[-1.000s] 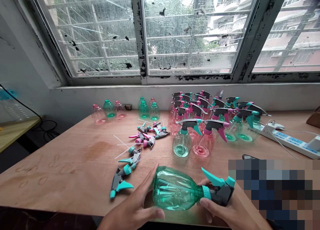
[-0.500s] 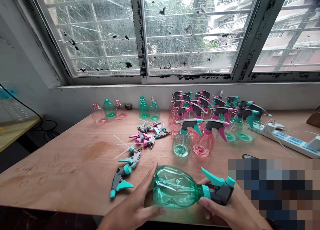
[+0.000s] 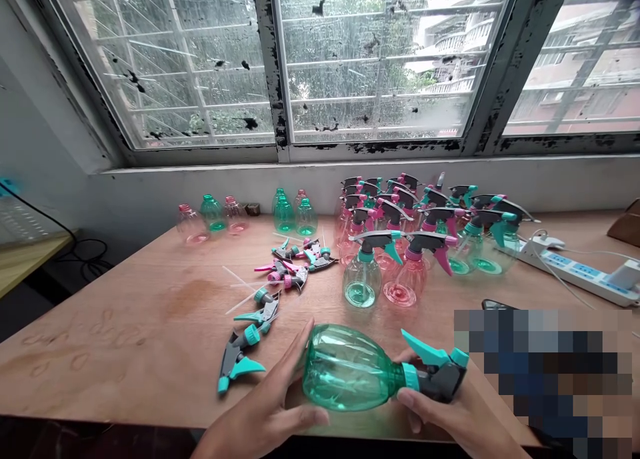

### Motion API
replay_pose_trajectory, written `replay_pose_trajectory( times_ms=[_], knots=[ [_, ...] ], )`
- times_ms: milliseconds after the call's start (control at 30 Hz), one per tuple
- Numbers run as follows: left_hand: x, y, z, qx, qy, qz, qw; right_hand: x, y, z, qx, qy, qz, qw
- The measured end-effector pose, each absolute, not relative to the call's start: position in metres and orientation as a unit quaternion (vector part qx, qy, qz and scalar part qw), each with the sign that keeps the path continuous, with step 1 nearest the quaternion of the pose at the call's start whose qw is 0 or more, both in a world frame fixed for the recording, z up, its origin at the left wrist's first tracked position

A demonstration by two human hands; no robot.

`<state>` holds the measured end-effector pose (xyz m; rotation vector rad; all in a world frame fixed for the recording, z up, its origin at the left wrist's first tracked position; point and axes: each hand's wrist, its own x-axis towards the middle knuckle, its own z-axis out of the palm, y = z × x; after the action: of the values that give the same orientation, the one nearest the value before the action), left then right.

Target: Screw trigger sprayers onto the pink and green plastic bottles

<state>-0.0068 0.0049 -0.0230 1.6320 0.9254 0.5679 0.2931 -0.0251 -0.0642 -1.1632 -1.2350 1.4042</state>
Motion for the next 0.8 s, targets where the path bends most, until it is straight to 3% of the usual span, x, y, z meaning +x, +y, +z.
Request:
replay_pose_trajectory(
  times_ms=[200,433,600,800],
  knots=[
    [-0.0069,0.0050,-0.0183,0.743,0.420,0.215,0.475,0.2916,-0.0251,-0.0596,-0.468,-0.488,0.570,0.467],
    [-0.0068,0.0060,-0.0224,0.704,0.397,0.236,0.540,0.2899,-0.0266,-0.0587,-0.475,-0.487,0.571,0.459],
    [-0.0091,0.0072,-0.0266,0.741,0.424,0.215,0.474,0.2893,-0.0271,-0.0560,-0.476,-0.478,0.564,0.476],
    [-0.0076,0.0054,-0.0261,0.721,0.403,0.243,0.509,0.2915,-0.0264,-0.0560,-0.475,-0.478,0.574,0.467]
  ],
)
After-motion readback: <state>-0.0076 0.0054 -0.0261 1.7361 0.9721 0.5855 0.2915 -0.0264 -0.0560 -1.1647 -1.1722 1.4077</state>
